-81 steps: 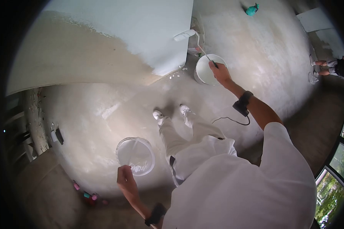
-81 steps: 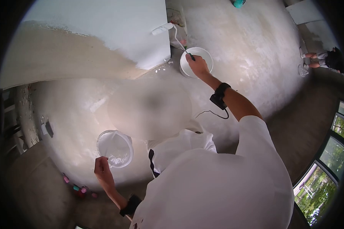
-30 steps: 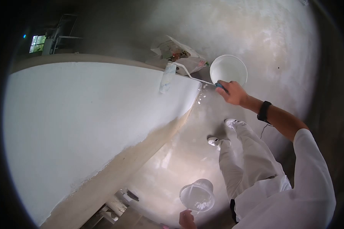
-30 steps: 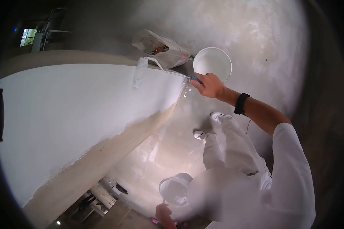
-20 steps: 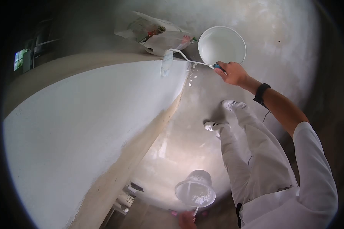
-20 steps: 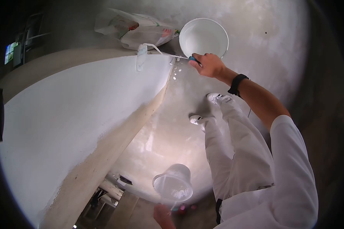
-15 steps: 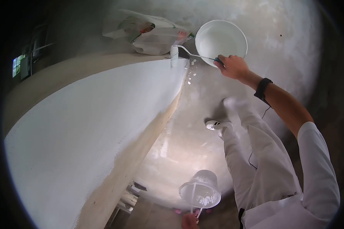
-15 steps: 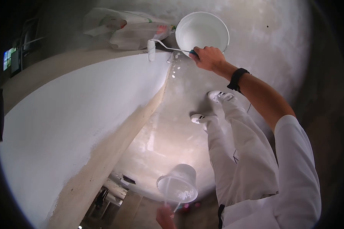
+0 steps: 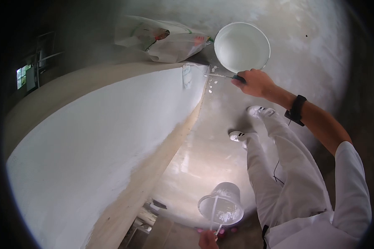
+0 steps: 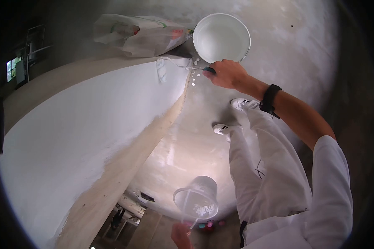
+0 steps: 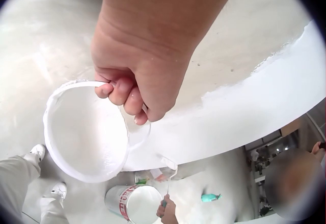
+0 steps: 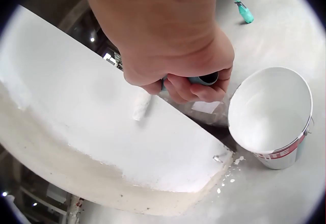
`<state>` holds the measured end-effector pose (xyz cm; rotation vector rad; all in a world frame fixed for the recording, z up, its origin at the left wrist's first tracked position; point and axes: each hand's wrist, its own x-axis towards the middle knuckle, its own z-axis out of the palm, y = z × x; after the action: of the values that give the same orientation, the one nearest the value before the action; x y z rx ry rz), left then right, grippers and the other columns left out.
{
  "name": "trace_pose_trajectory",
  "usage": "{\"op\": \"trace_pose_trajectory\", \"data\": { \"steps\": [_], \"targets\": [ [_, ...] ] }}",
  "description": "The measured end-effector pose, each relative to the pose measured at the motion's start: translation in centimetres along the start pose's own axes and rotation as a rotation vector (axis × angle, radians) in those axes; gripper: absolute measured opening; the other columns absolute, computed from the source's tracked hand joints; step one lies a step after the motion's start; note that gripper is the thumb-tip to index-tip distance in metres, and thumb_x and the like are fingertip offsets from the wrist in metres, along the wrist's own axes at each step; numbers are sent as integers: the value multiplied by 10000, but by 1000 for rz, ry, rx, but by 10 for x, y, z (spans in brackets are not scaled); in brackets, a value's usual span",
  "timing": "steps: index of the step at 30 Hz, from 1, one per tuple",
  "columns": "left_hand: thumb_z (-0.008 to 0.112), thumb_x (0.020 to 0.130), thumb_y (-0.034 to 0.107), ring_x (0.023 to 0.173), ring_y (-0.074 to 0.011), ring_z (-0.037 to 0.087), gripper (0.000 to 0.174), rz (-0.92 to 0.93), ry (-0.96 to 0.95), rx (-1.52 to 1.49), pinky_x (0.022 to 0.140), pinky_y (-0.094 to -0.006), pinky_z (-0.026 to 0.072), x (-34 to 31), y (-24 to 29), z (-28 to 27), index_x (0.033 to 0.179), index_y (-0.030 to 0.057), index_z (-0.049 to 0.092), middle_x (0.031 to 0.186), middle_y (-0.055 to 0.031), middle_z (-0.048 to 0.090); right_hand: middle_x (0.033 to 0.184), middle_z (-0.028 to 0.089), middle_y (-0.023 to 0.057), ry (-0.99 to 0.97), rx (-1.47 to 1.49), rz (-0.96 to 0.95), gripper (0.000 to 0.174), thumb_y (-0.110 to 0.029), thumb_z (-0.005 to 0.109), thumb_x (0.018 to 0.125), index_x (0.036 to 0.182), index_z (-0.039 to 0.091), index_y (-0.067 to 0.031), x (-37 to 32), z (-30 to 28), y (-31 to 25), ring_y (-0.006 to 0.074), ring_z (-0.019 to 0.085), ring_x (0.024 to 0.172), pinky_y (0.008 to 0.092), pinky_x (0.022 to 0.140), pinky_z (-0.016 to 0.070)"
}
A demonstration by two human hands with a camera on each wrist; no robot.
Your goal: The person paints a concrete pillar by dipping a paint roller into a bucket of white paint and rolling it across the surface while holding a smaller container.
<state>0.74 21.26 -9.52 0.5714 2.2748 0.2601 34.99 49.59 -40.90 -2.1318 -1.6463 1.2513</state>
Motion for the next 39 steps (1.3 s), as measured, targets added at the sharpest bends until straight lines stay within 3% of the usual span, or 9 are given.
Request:
{"op": "trace_pose_trajectory", "data": {
  "steps": [4,11,20,24,27,30,33,36,39],
  "targets": [
    [580,988,247,659,-61,472,208,7,3,9,575,-216,393,2,-3,-5,1005,43,618,775,28,555,772,659,196,-103,209,-39,432,-437,512,956,873,669,-43,-32,-14,-20,403,624,777,468,737,494],
    [581,988,234,652,-55,464,198,41,-28,32,562,-213,382,0,17,0,993,40,620,758,29,545,739,646,179,-82,286,-153,433,-430,498,966,883,664,-39,-55,-38,-51,405,615,743,489,712,479],
    [561,998,209,602,-52,430,181,30,-20,21,538,-208,349,-8,12,7,951,42,613,714,31,520,831,673,216,-102,207,72,445,-434,490,956,902,685,-37,-11,23,0,434,628,827,493,763,501],
    [560,998,205,607,-55,422,184,84,-38,0,540,-213,352,-14,11,6,926,41,602,703,36,492,850,676,218,-112,227,173,451,-436,486,954,911,689,-35,0,41,-1,438,626,845,500,779,502],
    [564,996,203,601,-58,422,171,139,52,6,531,-222,354,-23,16,7,933,47,598,691,37,473,848,674,223,-121,272,151,446,-416,468,967,917,688,-32,-4,48,-12,444,623,839,500,781,500],
    [576,984,175,597,-63,408,175,187,113,-19,524,-229,342,-36,27,4,914,18,608,691,21,501,833,667,228,-134,312,44,428,-383,456,977,896,676,-24,-32,21,-26,447,619,820,503,766,491],
    [535,933,145,573,-83,478,200,306,181,-4,509,-232,397,-50,19,-12,783,21,583,667,-24,542,812,659,230,-122,332,-53,395,-345,459,978,876,654,-17,-74,-28,-56,446,614,802,509,750,478],
    [558,912,141,572,-70,472,191,366,258,108,518,-236,391,-68,25,-27,769,18,592,673,-12,550,786,647,229,-112,378,-161,351,-315,478,969,869,626,-12,-114,-72,-90,445,606,786,511,737,468],
    [569,897,136,558,-56,443,185,315,253,19,505,-237,351,-96,57,-28,760,17,601,649,6,527,781,646,225,-103,359,-222,365,-328,483,968,863,622,-7,-144,-115,-128,446,604,787,516,732,462]
  ]
}}
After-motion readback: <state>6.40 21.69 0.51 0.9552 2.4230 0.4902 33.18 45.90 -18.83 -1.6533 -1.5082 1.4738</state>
